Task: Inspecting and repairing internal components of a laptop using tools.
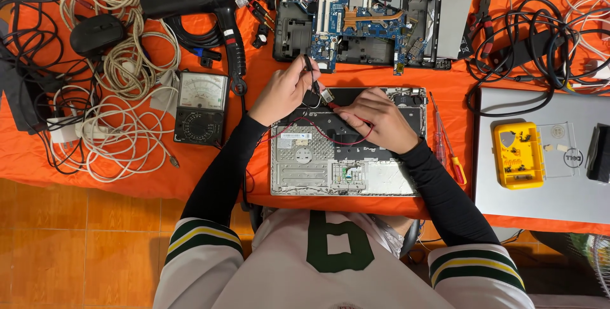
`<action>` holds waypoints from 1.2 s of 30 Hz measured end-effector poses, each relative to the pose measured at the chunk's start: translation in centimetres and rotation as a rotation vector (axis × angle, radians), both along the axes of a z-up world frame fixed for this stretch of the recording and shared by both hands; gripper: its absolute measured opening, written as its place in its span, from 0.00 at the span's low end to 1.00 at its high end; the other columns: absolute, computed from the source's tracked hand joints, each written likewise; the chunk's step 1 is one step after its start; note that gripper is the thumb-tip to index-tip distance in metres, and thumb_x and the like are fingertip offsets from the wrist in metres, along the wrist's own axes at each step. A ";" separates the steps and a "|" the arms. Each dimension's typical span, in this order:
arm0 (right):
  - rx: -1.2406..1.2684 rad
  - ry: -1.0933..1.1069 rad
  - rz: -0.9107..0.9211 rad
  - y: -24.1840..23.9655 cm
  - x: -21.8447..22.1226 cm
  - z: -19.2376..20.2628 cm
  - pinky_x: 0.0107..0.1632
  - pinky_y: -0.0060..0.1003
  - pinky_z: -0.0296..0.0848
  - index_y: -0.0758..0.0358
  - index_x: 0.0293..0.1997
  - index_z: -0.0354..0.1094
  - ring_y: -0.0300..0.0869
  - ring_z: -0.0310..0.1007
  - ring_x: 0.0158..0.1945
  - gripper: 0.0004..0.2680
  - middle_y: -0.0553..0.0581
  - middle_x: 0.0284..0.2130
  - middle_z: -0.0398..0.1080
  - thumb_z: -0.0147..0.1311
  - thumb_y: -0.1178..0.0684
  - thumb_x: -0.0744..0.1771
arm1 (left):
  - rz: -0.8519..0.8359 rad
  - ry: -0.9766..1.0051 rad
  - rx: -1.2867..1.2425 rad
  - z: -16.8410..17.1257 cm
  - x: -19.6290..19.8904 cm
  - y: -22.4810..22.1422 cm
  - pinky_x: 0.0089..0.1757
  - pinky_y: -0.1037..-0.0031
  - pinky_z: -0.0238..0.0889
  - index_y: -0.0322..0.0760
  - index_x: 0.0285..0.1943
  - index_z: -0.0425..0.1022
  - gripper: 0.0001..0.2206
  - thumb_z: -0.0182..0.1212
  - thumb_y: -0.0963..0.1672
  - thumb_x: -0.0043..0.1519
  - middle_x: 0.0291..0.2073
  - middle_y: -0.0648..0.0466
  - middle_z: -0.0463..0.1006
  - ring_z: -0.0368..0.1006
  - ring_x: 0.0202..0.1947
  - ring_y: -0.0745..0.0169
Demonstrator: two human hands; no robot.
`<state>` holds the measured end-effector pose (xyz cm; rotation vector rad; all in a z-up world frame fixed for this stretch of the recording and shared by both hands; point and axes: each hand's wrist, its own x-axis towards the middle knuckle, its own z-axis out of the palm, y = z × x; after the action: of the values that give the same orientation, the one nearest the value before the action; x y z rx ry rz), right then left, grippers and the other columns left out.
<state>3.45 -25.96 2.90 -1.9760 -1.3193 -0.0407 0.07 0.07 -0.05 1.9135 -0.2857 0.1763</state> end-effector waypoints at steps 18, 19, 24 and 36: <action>0.003 -0.008 0.000 0.0 -0.1 0.1 0.49 0.39 0.68 0.63 0.46 0.78 0.45 0.71 0.38 0.07 0.53 0.31 0.73 0.60 0.52 0.68 | 0.024 0.015 0.036 -0.1 0.0 0.0 0.37 0.68 0.73 0.32 0.54 0.66 0.05 0.52 0.40 0.72 0.37 0.45 0.83 0.84 0.39 0.51; 0.004 -0.007 0.001 0.0 0.0 0.1 0.49 0.39 0.68 0.63 0.46 0.78 0.45 0.71 0.38 0.07 0.53 0.31 0.73 0.60 0.52 0.68 | 0.026 0.014 0.040 -0.1 0.0 0.0 0.37 0.68 0.73 0.32 0.54 0.66 0.05 0.53 0.40 0.72 0.37 0.45 0.83 0.84 0.39 0.51; 0.002 -0.012 0.001 0.0 0.0 0.1 0.50 0.39 0.68 0.63 0.47 0.78 0.45 0.70 0.38 0.07 0.53 0.31 0.73 0.60 0.52 0.68 | 0.021 0.000 0.026 0.0 0.0 0.0 0.37 0.68 0.74 0.32 0.54 0.66 0.05 0.52 0.40 0.72 0.37 0.45 0.82 0.85 0.40 0.51; -0.007 -0.005 -0.001 0.0 0.0 0.0 0.49 0.38 0.68 0.62 0.47 0.78 0.45 0.70 0.38 0.08 0.53 0.31 0.73 0.60 0.52 0.68 | 0.005 0.004 0.015 -0.2 0.0 0.0 0.37 0.69 0.74 0.31 0.53 0.66 0.05 0.52 0.40 0.73 0.37 0.46 0.82 0.85 0.40 0.52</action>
<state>3.45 -25.99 2.88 -1.9833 -1.3234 -0.0418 0.09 0.09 -0.24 1.9292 -0.2803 0.1745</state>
